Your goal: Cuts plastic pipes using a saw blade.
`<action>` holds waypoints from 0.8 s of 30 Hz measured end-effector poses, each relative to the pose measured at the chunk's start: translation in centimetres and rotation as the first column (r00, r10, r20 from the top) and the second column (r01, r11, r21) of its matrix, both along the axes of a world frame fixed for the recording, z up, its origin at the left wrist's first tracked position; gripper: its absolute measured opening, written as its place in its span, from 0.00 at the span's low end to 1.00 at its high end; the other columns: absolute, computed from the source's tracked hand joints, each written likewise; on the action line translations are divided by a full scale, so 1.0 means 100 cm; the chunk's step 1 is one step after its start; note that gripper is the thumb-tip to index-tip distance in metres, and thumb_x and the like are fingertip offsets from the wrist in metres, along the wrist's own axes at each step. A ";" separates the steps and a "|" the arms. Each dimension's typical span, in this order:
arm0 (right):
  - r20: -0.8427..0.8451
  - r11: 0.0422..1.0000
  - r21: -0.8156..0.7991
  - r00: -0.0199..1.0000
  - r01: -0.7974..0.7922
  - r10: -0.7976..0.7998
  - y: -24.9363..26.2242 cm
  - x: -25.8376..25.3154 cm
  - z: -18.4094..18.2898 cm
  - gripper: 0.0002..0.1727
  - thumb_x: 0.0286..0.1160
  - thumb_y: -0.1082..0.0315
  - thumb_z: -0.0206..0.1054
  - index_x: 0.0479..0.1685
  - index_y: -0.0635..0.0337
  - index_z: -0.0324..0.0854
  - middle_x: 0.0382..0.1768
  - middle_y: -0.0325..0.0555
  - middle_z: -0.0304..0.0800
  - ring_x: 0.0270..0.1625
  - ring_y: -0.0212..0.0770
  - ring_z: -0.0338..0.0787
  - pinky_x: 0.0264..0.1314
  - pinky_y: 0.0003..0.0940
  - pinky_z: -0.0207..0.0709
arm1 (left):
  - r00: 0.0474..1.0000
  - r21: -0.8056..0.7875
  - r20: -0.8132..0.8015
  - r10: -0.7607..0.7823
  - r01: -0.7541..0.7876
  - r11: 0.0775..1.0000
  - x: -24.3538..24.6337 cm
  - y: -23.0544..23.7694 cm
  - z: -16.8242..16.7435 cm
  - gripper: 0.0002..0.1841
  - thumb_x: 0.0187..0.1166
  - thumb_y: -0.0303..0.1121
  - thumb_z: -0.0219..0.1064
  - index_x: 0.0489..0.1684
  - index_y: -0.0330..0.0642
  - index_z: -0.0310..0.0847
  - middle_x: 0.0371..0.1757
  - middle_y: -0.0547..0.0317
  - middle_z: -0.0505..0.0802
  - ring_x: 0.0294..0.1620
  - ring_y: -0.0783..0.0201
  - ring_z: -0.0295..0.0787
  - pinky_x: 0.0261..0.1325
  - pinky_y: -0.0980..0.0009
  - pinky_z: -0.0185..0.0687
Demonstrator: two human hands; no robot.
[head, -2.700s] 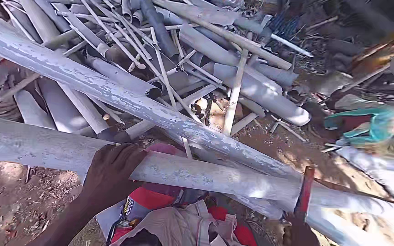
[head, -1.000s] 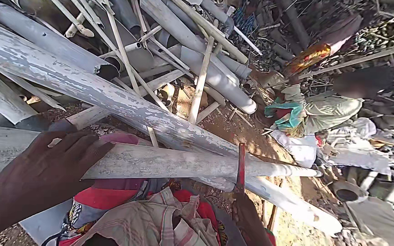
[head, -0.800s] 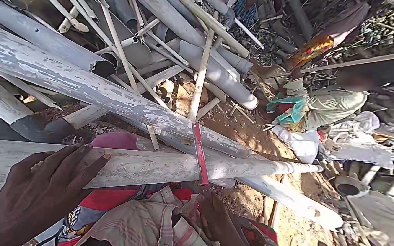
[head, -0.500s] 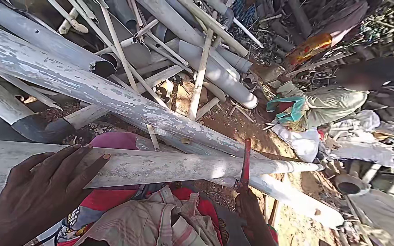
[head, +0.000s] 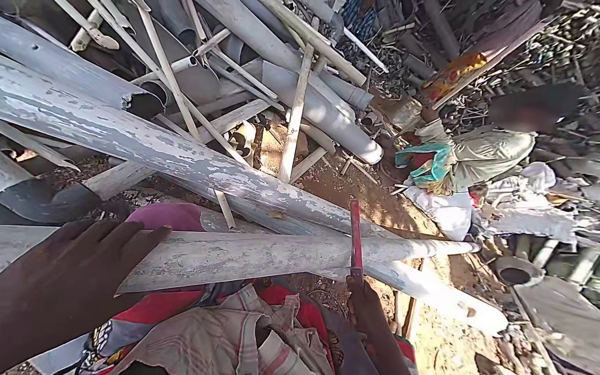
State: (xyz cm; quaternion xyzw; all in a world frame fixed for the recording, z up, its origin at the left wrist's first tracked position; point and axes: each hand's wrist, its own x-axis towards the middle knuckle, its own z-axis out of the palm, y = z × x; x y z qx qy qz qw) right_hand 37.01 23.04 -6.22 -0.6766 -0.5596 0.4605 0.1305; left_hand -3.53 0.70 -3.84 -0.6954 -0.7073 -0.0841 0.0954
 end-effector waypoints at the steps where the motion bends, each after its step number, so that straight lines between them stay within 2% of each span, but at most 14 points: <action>1: 0.034 0.997 -0.009 0.997 0.076 -0.075 0.010 0.016 -0.001 0.18 0.96 0.57 0.48 0.48 0.66 0.69 0.09 0.35 0.62 0.05 0.29 0.65 0.08 0.24 0.66 | 1.000 0.041 -0.030 -0.004 0.006 0.999 0.004 -0.003 -0.003 0.49 0.41 0.53 0.83 0.73 0.40 0.78 0.51 0.36 0.90 0.49 0.32 0.91 0.55 0.38 0.82; 4: 0.027 0.989 -0.088 0.993 0.116 -0.114 0.008 0.024 0.006 0.19 0.97 0.56 0.44 0.47 0.65 0.67 0.08 0.34 0.62 0.05 0.28 0.65 0.07 0.23 0.66 | 0.998 0.137 -0.053 0.030 -0.023 0.990 0.018 -0.014 -0.012 0.44 0.49 0.47 0.78 0.75 0.41 0.76 0.55 0.32 0.89 0.55 0.28 0.88 0.55 0.37 0.80; 7: -0.115 0.983 -0.146 0.989 -0.111 0.095 -0.037 -0.018 0.020 0.13 0.95 0.62 0.46 0.43 0.59 0.67 0.08 0.32 0.66 0.05 0.26 0.66 0.08 0.20 0.65 | 0.998 0.178 -0.032 0.055 -0.049 0.983 0.026 -0.023 -0.022 0.39 0.60 0.43 0.72 0.79 0.45 0.71 0.60 0.29 0.88 0.59 0.26 0.87 0.58 0.36 0.78; 9: -0.177 0.946 -0.177 0.954 -0.273 0.242 -0.060 -0.042 0.027 0.09 0.92 0.62 0.49 0.46 0.57 0.68 0.10 0.30 0.66 0.07 0.25 0.67 0.10 0.20 0.66 | 0.998 0.183 -0.027 0.057 -0.051 0.982 0.027 -0.025 -0.027 0.38 0.64 0.44 0.70 0.81 0.45 0.70 0.62 0.28 0.87 0.60 0.26 0.86 0.59 0.35 0.78; 12: -0.156 0.926 -0.161 0.935 -0.341 0.317 -0.058 -0.047 0.025 0.09 0.90 0.61 0.52 0.49 0.56 0.70 0.11 0.29 0.66 0.09 0.25 0.67 0.13 0.20 0.67 | 0.997 0.218 -0.047 0.060 -0.049 0.975 0.025 -0.022 -0.026 0.36 0.65 0.46 0.66 0.80 0.47 0.70 0.60 0.32 0.87 0.59 0.28 0.87 0.58 0.37 0.77; 14: -0.095 0.964 -0.117 0.969 -0.237 0.227 -0.039 -0.033 0.018 0.10 0.93 0.62 0.50 0.49 0.59 0.70 0.10 0.31 0.65 0.08 0.25 0.67 0.11 0.20 0.66 | 0.997 0.223 -0.049 0.059 -0.047 0.974 0.026 -0.021 -0.024 0.37 0.62 0.46 0.66 0.78 0.47 0.71 0.59 0.33 0.88 0.58 0.29 0.87 0.56 0.36 0.78; 17: -0.025 0.997 -0.064 0.998 0.048 -0.050 -0.002 -0.002 0.008 0.16 0.97 0.58 0.46 0.47 0.63 0.68 0.07 0.33 0.62 0.04 0.27 0.64 0.06 0.22 0.65 | 0.996 0.217 -0.072 0.047 -0.030 0.976 0.025 -0.018 -0.021 0.39 0.59 0.48 0.68 0.78 0.46 0.73 0.57 0.34 0.89 0.57 0.30 0.88 0.55 0.38 0.78; 18: -0.013 0.994 -0.065 0.996 0.091 -0.092 0.005 0.003 0.009 0.18 0.97 0.56 0.45 0.46 0.64 0.69 0.07 0.33 0.61 0.04 0.27 0.64 0.06 0.22 0.64 | 0.997 0.212 -0.075 0.035 -0.018 0.977 0.023 -0.016 -0.019 0.40 0.57 0.49 0.70 0.78 0.45 0.73 0.57 0.34 0.89 0.56 0.30 0.88 0.54 0.38 0.79; 19: -0.011 0.992 -0.076 0.995 0.096 -0.098 0.007 0.000 0.013 0.19 0.97 0.55 0.45 0.45 0.64 0.69 0.07 0.33 0.61 0.04 0.27 0.64 0.06 0.22 0.64 | 0.998 0.199 -0.064 0.024 -0.011 0.980 0.023 -0.014 -0.016 0.44 0.51 0.48 0.76 0.77 0.43 0.74 0.56 0.34 0.89 0.55 0.30 0.88 0.53 0.37 0.80; 21: -0.069 0.993 -0.116 0.998 -0.007 -0.001 -0.008 -0.024 0.022 0.18 0.97 0.57 0.44 0.44 0.63 0.69 0.07 0.33 0.62 0.04 0.27 0.65 0.06 0.22 0.65 | 0.998 0.145 -0.062 0.014 -0.005 0.989 0.019 -0.010 -0.010 0.48 0.42 0.50 0.80 0.75 0.42 0.77 0.53 0.36 0.90 0.53 0.32 0.90 0.54 0.39 0.81; 24: -0.180 0.929 -0.126 0.929 -0.348 0.324 -0.052 -0.083 0.034 0.11 0.94 0.61 0.48 0.47 0.57 0.69 0.10 0.31 0.66 0.07 0.25 0.67 0.09 0.19 0.67 | 0.999 0.021 -0.037 -0.004 0.005 1.000 0.008 0.001 0.006 0.46 0.42 0.54 0.82 0.71 0.45 0.83 0.49 0.44 0.92 0.50 0.40 0.92 0.52 0.44 0.84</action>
